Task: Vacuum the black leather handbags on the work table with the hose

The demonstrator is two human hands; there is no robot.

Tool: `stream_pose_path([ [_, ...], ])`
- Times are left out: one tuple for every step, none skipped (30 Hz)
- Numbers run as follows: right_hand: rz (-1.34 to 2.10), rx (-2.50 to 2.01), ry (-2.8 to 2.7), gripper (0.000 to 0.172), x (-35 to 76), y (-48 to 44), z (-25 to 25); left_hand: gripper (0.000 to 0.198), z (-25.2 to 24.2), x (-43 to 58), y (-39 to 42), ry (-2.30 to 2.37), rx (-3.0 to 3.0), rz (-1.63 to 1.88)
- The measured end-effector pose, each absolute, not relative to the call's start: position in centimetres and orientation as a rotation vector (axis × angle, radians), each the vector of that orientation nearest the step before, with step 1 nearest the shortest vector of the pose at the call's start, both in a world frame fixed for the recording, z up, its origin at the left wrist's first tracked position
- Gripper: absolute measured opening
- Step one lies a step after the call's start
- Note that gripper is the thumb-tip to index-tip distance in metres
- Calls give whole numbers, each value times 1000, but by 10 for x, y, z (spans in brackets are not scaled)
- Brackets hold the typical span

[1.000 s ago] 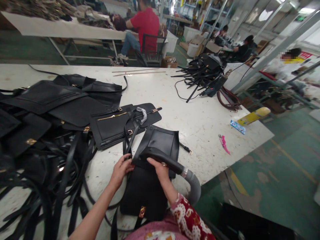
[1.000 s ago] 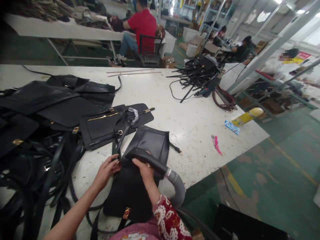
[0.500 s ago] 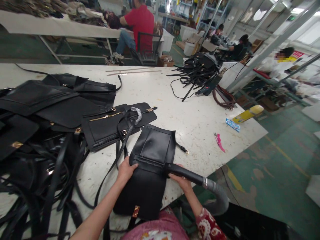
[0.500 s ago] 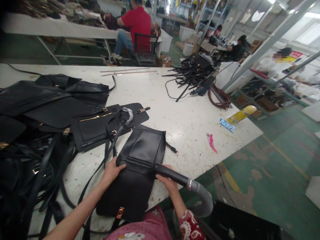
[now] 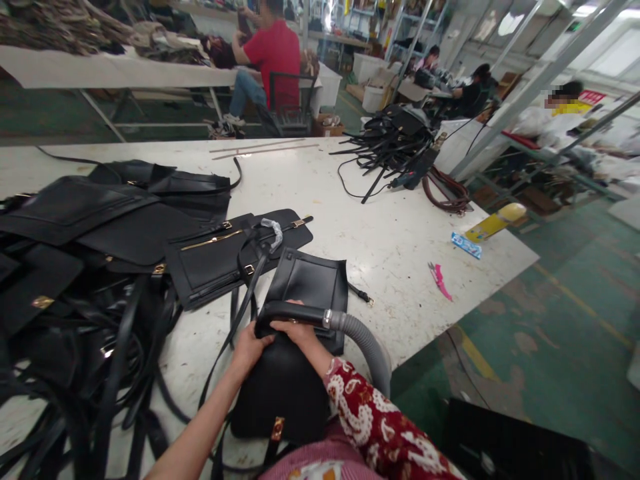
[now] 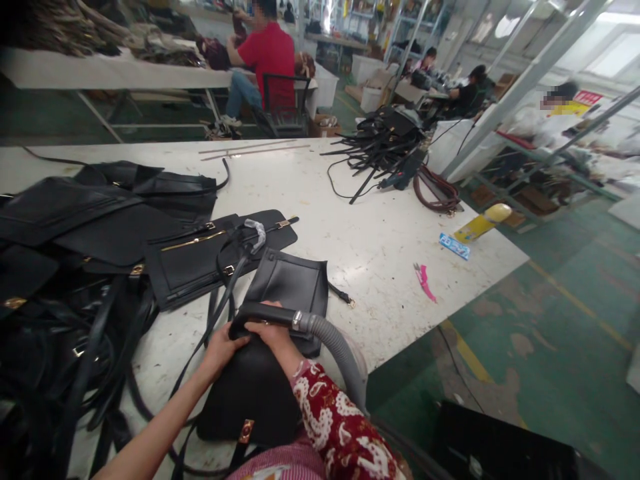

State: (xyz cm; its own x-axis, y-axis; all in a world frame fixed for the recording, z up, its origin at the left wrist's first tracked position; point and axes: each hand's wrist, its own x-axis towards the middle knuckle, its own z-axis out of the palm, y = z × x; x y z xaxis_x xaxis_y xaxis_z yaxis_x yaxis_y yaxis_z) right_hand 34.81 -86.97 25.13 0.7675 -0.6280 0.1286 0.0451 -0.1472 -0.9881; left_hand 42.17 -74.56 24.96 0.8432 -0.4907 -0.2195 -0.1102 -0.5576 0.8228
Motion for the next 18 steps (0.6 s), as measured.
stream_pose_path([
  [-639,-1619,471,39,350,-870,255,37,254,425,-744,-448,2133,-553],
  [-657,-1612,475,40,349,-874,258,37,261,429,-743,-475,2158,-563],
  [-677,-1605,486,42,345,-881,261,38,270,433,-741,-506,2212,-559],
  [-701,-1596,506,44,337,-891,264,40,279,436,-740,-532,2296,-529],
  [-726,-1588,531,45,327,-904,266,42,289,438,-739,-552,2404,-457],
  [-749,-1580,559,46,314,-918,268,47,297,438,-738,-570,2519,-332],
  [-771,-1570,590,47,300,-932,269,51,304,435,-739,-602,2618,-170],
  [-791,-1565,619,48,284,-945,270,54,308,430,-741,-664,2685,-5],
  [-807,-1565,645,48,268,-956,271,55,308,423,-743,-767,2712,122],
  [-815,-1572,665,47,253,-963,272,54,305,413,-747,-900,2709,187],
  [-812,-1584,673,45,238,-967,272,52,299,403,-752,-1033,2692,197],
  [-799,-1602,668,43,224,-966,272,49,291,393,-756,-1149,2677,172],
  [-775,-1623,653,41,212,-962,272,47,282,384,-760,-1238,2673,141],
  [-742,-1644,631,40,201,-956,271,46,273,376,-763,-1297,2680,127],
  [-704,-1670,605,38,193,-947,269,47,265,370,-765,-1333,2692,131],
  [-667,-1696,579,37,186,-937,267,48,259,366,-766,-1360,2702,143],
  [-636,-1718,559,36,182,-927,265,49,255,364,-766,-1384,2708,155],
  [-615,-1736,545,36,179,-919,262,49,252,364,-765,-1403,2712,163],
])
